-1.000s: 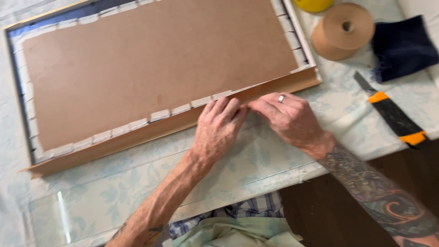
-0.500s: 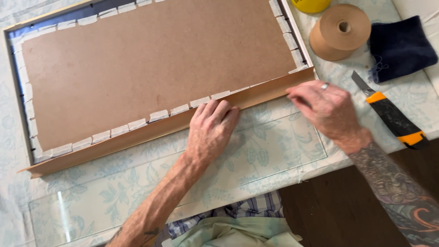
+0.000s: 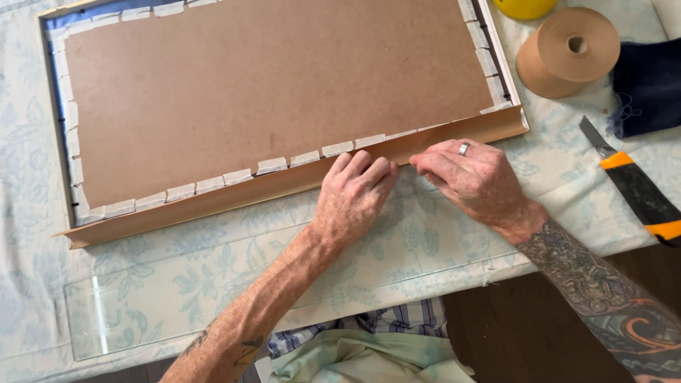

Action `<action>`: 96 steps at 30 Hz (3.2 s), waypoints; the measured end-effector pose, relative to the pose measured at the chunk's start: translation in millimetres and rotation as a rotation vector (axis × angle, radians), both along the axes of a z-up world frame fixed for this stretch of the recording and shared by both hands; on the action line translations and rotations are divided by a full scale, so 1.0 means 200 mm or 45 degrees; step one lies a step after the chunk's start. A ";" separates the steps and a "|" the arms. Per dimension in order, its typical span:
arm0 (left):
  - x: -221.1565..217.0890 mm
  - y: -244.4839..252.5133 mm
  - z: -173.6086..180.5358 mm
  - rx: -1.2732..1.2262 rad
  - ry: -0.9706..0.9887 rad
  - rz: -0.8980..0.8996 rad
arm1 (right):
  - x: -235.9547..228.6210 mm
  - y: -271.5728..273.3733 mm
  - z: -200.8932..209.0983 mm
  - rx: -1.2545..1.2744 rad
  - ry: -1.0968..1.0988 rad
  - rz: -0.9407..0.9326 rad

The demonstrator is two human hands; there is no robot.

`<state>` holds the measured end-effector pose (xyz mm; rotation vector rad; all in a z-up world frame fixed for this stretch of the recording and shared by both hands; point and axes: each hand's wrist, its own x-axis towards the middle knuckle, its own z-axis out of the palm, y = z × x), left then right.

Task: Applying brown paper tape to the back of a picture frame, including wetting the adhesive and smoothing it down.

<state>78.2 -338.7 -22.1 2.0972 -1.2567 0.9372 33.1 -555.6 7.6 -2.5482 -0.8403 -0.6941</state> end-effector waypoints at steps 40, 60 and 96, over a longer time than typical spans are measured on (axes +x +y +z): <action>-0.02 0.49 -0.11 0.029 0.100 0.143 | 0.04 0.51 0.05 -0.007 -0.032 0.131; -0.04 0.66 -0.10 0.039 0.152 0.229 | 0.04 0.70 0.07 0.070 0.069 0.119; -0.04 0.78 -0.07 -0.018 0.043 0.152 | 0.06 0.85 0.04 0.075 -0.079 0.155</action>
